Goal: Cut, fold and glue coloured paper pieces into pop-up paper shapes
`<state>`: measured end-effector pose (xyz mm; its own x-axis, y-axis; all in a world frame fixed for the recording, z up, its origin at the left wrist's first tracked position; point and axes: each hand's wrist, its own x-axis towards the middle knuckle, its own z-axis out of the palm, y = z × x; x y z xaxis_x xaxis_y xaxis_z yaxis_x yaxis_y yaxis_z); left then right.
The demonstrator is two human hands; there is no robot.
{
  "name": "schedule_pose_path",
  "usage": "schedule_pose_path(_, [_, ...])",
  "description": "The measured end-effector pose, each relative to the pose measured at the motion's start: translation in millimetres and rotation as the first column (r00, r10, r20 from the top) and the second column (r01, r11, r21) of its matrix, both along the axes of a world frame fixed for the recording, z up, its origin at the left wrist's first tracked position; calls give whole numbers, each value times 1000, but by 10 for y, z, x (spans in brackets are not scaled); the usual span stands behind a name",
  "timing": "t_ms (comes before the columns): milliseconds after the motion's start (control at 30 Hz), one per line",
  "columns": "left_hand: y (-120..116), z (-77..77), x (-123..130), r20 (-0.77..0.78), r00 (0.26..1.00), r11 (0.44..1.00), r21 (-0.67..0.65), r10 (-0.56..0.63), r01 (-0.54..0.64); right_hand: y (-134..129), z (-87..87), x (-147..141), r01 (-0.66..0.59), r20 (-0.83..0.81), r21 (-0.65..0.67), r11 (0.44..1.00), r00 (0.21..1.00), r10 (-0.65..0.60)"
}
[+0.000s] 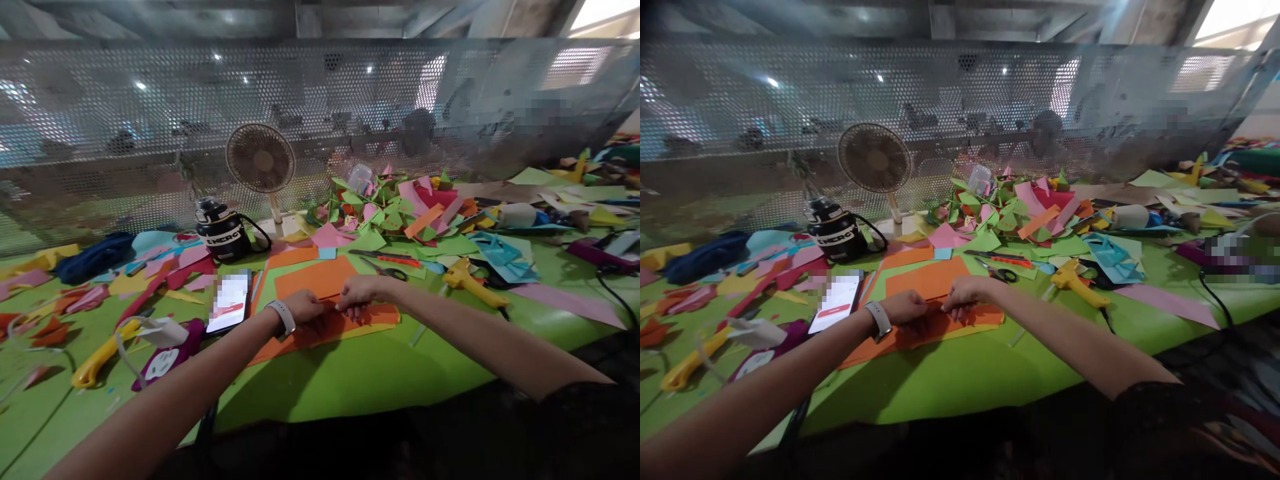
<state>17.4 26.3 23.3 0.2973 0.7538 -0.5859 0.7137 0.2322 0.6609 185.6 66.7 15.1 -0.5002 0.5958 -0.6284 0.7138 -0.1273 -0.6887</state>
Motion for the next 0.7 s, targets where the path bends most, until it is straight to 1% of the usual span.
schedule_pose_path(133, [35,-48,-84,82,997,996,-86,6,2,27,-28,3,-13,-8,-14,1000,1000,13])
schedule_pose_path(267, [69,-112,-122,145,989,994,-110,10,6,18,-14,-1,-12,4,-20,1000,1000,12])
schedule_pose_path(333, [66,-113,-119,149,989,993,-118,20,-2,10,-3,-2,-6,7,-20,1000,1000,6])
schedule_pose_path(467, [18,-63,-144,115,993,992,-127,22,-7,10,-13,5,6,-1,-23,1000,1000,-6])
schedule_pose_path(600, [-26,-56,-285,85,996,995,-103,-2,10,17,-42,15,5,-4,-21,1000,1000,-5])
schedule_pose_path(700, [-51,-76,-415,101,995,992,-124,18,-5,14,-42,22,7,-14,-6,1000,1000,-7])
